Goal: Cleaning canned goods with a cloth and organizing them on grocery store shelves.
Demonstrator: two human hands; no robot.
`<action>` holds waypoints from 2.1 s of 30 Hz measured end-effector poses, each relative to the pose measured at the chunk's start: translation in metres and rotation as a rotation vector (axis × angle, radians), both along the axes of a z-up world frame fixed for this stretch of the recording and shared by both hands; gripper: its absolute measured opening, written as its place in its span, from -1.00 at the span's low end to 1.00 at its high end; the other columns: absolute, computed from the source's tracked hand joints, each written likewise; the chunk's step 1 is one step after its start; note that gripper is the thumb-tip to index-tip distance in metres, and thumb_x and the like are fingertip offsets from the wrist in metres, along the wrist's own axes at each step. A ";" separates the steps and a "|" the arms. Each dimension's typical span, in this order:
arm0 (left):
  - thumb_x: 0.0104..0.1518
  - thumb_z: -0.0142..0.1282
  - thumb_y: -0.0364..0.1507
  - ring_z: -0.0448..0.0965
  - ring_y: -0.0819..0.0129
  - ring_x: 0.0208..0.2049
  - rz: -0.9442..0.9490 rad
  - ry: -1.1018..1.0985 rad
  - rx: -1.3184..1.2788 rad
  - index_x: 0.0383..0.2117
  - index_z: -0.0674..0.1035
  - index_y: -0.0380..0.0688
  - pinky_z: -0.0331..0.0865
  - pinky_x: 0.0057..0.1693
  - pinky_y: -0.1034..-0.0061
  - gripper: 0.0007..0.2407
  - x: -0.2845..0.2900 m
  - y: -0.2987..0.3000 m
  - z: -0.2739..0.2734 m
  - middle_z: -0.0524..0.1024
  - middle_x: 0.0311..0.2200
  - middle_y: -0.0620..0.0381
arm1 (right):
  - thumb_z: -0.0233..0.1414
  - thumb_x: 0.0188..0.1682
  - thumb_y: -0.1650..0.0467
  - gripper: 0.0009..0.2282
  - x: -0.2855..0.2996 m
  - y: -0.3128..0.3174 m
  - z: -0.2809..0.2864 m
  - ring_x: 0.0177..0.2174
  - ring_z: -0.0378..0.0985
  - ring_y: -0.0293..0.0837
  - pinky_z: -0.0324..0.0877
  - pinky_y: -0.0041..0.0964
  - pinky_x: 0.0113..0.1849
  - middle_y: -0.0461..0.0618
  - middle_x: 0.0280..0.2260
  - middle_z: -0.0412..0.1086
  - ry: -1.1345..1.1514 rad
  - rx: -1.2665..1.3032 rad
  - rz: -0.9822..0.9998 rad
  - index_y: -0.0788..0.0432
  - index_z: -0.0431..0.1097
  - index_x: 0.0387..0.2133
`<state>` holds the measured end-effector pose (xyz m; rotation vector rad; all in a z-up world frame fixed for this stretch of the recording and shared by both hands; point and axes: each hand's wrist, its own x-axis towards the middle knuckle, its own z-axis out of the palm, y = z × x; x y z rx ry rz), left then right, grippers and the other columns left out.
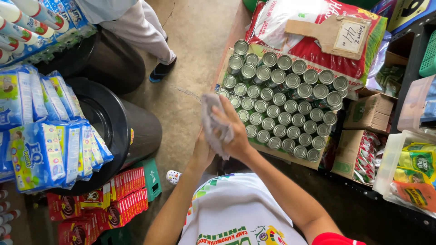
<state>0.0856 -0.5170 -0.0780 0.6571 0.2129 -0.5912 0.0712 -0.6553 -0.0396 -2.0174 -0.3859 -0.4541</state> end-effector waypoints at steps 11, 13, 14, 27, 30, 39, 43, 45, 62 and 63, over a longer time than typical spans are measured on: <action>0.54 -0.31 -0.11 0.53 0.25 0.00 0.058 -0.141 -0.240 0.35 0.30 -0.11 0.48 0.00 0.38 -0.57 -0.006 0.012 0.006 0.40 0.14 -0.07 | 0.13 0.01 0.37 -0.52 -0.026 0.001 0.004 0.41 -0.14 0.35 0.07 0.08 0.30 0.48 0.41 -0.20 -0.010 0.017 0.081 0.05 0.27 0.25; 0.37 -0.24 -0.21 0.49 0.35 0.07 0.016 -0.144 0.101 0.23 0.29 0.05 0.46 0.05 0.44 -0.65 -0.002 0.008 0.028 0.38 0.13 0.11 | 0.19 -0.03 0.30 -0.48 -0.018 -0.008 0.009 0.39 -0.16 0.39 -0.02 0.19 0.33 0.41 0.39 -0.16 -0.093 -0.197 0.162 0.01 0.27 0.24; 0.37 -0.24 -0.21 0.49 0.35 0.07 0.024 -0.144 0.100 0.23 0.29 0.05 0.46 0.05 0.44 -0.65 -0.002 0.006 0.026 0.38 0.13 0.11 | 0.19 -0.03 0.30 -0.48 -0.008 -0.011 0.011 0.39 -0.16 0.39 -0.02 0.19 0.33 0.41 0.39 -0.16 -0.094 -0.198 0.170 0.01 0.27 0.24; 0.37 -0.24 -0.29 0.33 0.35 0.27 0.030 -0.074 0.143 0.32 0.21 -0.17 0.22 0.33 0.37 -0.58 -0.026 0.008 0.013 0.33 0.22 0.10 | 0.24 -0.07 0.40 -0.87 0.038 -0.002 0.048 -0.28 0.60 -0.04 0.47 -0.26 -0.20 0.09 -0.28 0.53 0.120 0.093 0.133 0.26 0.54 -0.39; 0.38 -0.22 -0.25 0.29 0.35 0.30 0.067 -0.070 0.111 0.35 0.18 -0.16 0.20 0.35 0.37 -0.55 -0.034 0.010 0.011 0.29 0.26 0.11 | 0.30 -0.12 0.39 -0.81 0.041 0.005 0.044 -0.52 0.50 -0.02 0.40 -0.23 -0.41 0.06 -0.52 0.44 0.062 -0.012 0.013 0.26 0.49 -0.59; 0.35 -0.12 -0.15 0.27 0.38 0.31 0.046 -0.110 0.079 0.38 0.14 -0.10 0.20 0.36 0.39 -0.46 -0.017 0.019 0.026 0.26 0.30 0.14 | 0.21 -0.03 0.36 -0.77 0.040 0.001 0.023 -0.22 0.54 -0.04 0.41 -0.25 -0.15 0.10 -0.19 0.48 0.344 0.284 0.156 0.25 0.53 -0.17; 0.38 -0.21 -0.11 0.39 0.33 0.23 0.052 -0.102 0.080 0.35 0.19 -0.14 0.35 0.27 0.37 -0.49 -0.005 0.025 0.039 0.34 0.22 0.07 | 0.31 -0.16 0.27 -0.32 0.027 0.010 0.055 0.24 0.23 0.30 0.17 0.02 0.26 0.38 0.26 0.11 -0.096 0.171 0.293 0.25 0.18 0.22; 0.39 -0.22 -0.12 0.40 0.35 0.22 0.048 -0.136 0.121 0.35 0.19 -0.12 0.36 0.26 0.38 -0.51 -0.011 0.023 0.036 0.34 0.20 0.09 | 0.34 -0.20 0.24 -0.31 0.025 0.011 0.058 0.17 0.31 0.28 0.25 0.03 0.20 0.34 0.18 0.19 -0.134 0.124 0.245 0.21 0.20 0.19; 0.39 -0.20 -0.14 0.47 0.47 0.05 0.115 -0.164 0.450 0.21 0.37 -0.23 0.39 0.13 0.54 -0.55 -0.028 0.010 0.005 0.46 0.04 0.11 | 0.23 0.00 0.40 -0.89 0.040 0.006 -0.015 -0.47 0.40 -0.07 0.28 -0.26 -0.37 0.04 -0.47 0.33 0.142 0.078 0.101 0.22 0.52 -0.41; 0.40 -0.18 -0.14 0.48 0.43 0.04 0.131 -0.156 0.413 0.22 0.37 -0.26 0.40 0.11 0.52 -0.54 -0.029 0.011 0.002 0.46 0.05 0.08 | 0.20 0.04 0.40 -0.87 0.036 0.012 -0.022 -0.37 0.43 -0.08 0.34 -0.28 -0.28 0.07 -0.36 0.38 0.301 0.379 0.105 0.25 0.50 -0.31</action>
